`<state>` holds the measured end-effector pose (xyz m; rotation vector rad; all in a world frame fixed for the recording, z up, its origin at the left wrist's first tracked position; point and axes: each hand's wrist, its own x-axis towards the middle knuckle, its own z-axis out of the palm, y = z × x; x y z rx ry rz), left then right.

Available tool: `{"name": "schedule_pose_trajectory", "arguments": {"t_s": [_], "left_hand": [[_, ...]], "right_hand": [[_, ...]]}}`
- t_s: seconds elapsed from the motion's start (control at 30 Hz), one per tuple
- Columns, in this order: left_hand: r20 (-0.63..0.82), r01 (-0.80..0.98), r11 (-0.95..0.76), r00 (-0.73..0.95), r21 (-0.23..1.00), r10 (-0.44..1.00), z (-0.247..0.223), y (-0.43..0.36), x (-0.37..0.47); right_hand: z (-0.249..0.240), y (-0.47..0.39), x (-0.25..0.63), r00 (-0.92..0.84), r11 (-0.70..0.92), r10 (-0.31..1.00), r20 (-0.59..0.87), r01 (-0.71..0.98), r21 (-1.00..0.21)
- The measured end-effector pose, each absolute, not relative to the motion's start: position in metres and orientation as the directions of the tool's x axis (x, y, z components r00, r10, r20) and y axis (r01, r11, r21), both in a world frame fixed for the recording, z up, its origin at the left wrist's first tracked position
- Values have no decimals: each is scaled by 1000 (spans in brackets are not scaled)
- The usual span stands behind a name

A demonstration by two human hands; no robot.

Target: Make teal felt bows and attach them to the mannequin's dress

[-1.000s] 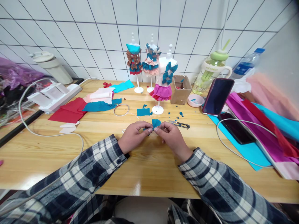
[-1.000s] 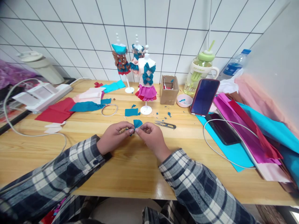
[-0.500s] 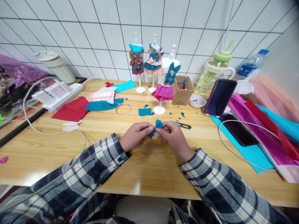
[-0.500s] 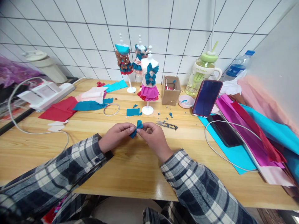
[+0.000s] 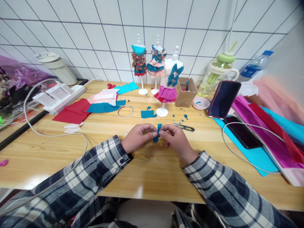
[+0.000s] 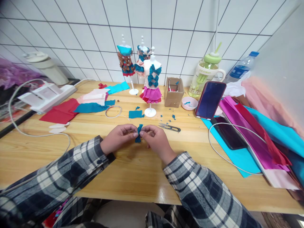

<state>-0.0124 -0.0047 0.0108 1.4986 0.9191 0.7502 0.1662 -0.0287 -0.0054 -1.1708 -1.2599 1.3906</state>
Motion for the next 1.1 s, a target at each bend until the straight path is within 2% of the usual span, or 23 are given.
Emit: {"name": "schedule_pose_trajectory", "arguments": {"t_s": [0.13,0.3,0.47,0.67,0.87,1.0,1.1], "left_hand": [[-51,111,-2,475,994,879,12,-6,-12],[-27,153,-50,466,987,884,14,-7,-13],[-27,194,-71,462,979,887,16,-5,-12],[-93,63,73,455,995,886,16,-5,-10],[-113,-39,153,502,987,857,12,-9,-11],[-136,-109,224,520,969,843,6,-9,-10],[-119,-121,210,517,970,848,5,-9,-10]], "right_hand": [[-3,-30,165,-128,-44,991,-50,53,-998],[1,-31,164,-65,86,995,71,258,-962],[0,-31,163,-127,232,972,198,387,-892],[-4,-33,162,-213,335,940,268,419,-844],[-5,-33,163,-382,484,859,340,391,-783],[-5,-33,163,-400,493,849,345,364,-790],[-6,-32,163,-365,463,869,333,365,-807]]}}
